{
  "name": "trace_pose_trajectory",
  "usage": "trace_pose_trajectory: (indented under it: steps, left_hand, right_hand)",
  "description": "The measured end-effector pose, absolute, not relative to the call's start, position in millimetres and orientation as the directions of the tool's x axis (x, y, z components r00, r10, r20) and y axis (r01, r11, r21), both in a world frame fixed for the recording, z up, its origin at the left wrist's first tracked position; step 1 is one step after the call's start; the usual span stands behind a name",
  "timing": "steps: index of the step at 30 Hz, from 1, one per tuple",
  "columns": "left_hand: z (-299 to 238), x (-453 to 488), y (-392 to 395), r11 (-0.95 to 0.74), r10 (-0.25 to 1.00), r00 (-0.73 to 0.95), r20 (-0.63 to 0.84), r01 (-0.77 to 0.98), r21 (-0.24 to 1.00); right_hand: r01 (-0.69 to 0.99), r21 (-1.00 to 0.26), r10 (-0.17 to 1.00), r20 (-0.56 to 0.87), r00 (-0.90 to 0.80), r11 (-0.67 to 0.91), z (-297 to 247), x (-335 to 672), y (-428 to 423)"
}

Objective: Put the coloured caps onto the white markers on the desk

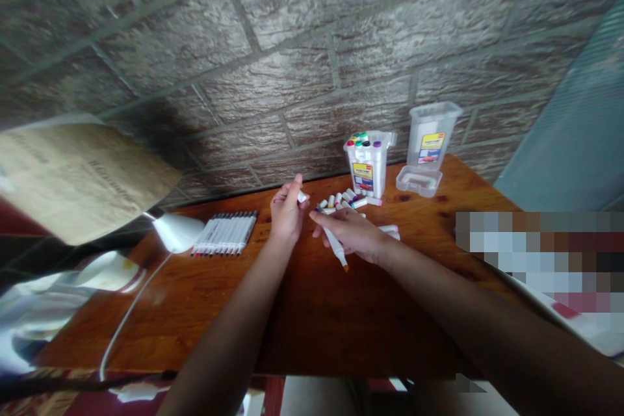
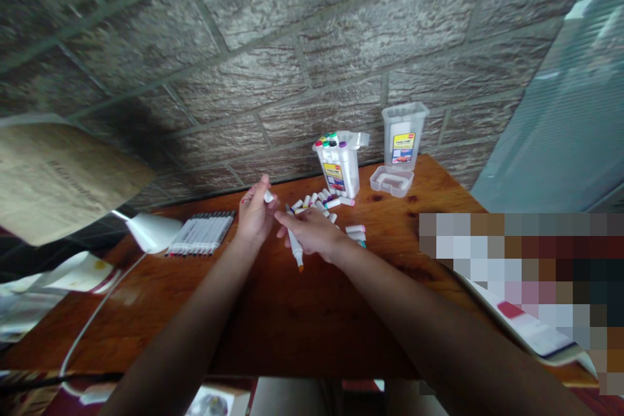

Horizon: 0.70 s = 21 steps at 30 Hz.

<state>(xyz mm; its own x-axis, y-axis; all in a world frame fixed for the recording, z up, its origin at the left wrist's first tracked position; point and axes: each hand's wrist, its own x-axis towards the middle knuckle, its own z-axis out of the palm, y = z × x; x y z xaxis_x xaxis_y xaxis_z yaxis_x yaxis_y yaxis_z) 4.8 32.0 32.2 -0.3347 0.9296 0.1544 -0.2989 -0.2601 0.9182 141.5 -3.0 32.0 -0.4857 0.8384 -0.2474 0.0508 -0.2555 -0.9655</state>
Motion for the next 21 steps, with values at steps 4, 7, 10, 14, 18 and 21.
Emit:
trace_pose_trajectory:
  steps: [4, 7, 10, 14, 18, 21]
  left_hand:
    - [34.2, 1.6, 34.0, -0.250, 0.921, -0.367, 0.131, -0.300, 0.920]
    - [31.7, 1.8, 34.0, -0.224, 0.926, -0.361, 0.107, -0.300, 0.927]
    - [29.0, 3.0, 33.3, -0.247, 0.922, -0.364, 0.135, -0.280, 0.928]
    - [28.4, 4.9, 30.2, -0.261, 0.915, -0.364, 0.172, -0.213, 0.941]
    - [30.0, 6.7, 26.5, -0.241, 0.924, -0.344, 0.170, -0.176, 0.955]
    - [30.8, 8.2, 24.7, -0.238, 0.930, -0.321, 0.178, -0.162, 0.958]
  right_hand:
    - [0.084, -0.977, 0.842, -0.213, -0.496, -0.197, 31.6, 142.9, -1.7]
    - [0.085, -0.979, 0.828, -0.201, -0.523, -0.184, 34.0, 143.4, -3.2]
    - [0.078, -0.982, 0.816, -0.186, -0.547, -0.172, 34.1, 143.4, -4.1]
    - [0.071, -0.984, 0.802, -0.176, -0.571, -0.166, 32.0, 143.0, -4.1]
    - [0.088, -0.982, 0.798, -0.187, -0.573, -0.167, 32.5, 143.2, -4.7]
    - [0.088, -0.982, 0.799, -0.185, -0.572, -0.165, 33.4, 143.4, -5.2]
